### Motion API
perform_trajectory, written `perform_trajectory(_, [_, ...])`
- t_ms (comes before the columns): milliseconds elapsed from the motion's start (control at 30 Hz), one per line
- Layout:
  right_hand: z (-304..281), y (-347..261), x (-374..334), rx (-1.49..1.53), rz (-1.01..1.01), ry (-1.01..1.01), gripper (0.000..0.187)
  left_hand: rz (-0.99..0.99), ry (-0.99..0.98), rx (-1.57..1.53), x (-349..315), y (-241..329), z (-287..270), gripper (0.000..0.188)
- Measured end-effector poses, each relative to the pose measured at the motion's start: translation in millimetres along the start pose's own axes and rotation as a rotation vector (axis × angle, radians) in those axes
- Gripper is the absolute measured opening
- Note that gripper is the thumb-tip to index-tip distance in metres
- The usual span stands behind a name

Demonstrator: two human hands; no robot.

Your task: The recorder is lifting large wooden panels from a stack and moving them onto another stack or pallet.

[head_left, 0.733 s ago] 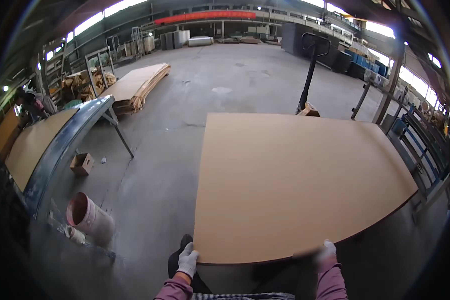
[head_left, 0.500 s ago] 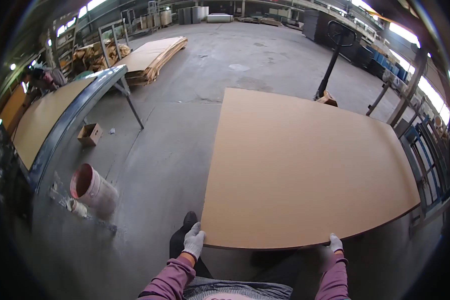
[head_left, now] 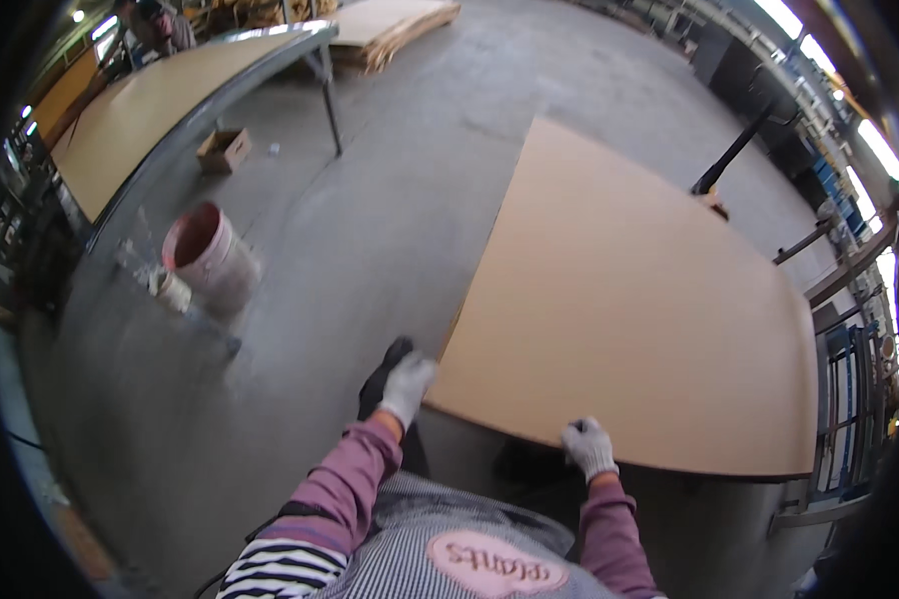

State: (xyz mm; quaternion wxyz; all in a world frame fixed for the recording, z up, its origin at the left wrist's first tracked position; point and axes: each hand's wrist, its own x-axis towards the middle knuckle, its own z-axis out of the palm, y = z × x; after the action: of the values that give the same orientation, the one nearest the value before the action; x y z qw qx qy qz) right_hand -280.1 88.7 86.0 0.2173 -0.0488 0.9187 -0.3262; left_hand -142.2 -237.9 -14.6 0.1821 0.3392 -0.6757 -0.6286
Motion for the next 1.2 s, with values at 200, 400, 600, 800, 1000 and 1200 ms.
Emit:
perform_trajectory(200, [11.7, -9.1, 6.6, 0.009, 0.072, 0.062, 0.023, -0.347, 0.65, -1.088, 0.4, 12.5, -139.4, 0.033])
perform_trajectory(400, [33.1, 59.7, 35.4, -0.012, -0.093, 0.238, 0.015, -0.325, 0.838, -0.787, -48.6, -113.2, -256.8, 0.043])
perform_trajectory(600, [37.2, 67.1, 38.1, -0.016, -0.105, 0.275, 0.01, -0.196, 0.848, -0.995, -44.8, -89.9, -335.0, 0.053])
perform_trajectory(800, [18.4, 6.1, 10.0, 0.112, 0.003, 0.008, 0.018, 0.672, -0.085, -1.201, 9.8, -37.0, -437.1, 0.03])
perform_trajectory(1000, [-35.8, 16.5, -11.9, 0.412, 0.234, -0.013, 0.026, 0.461, 0.835, -0.82, 37.5, 158.8, -423.8, 0.05])
perform_trajectory(1200, [-29.8, -60.6, -28.4, 0.289, 0.145, -0.209, 0.024, 0.179, 0.47, -0.873, 27.6, 197.8, -289.1, 0.019])
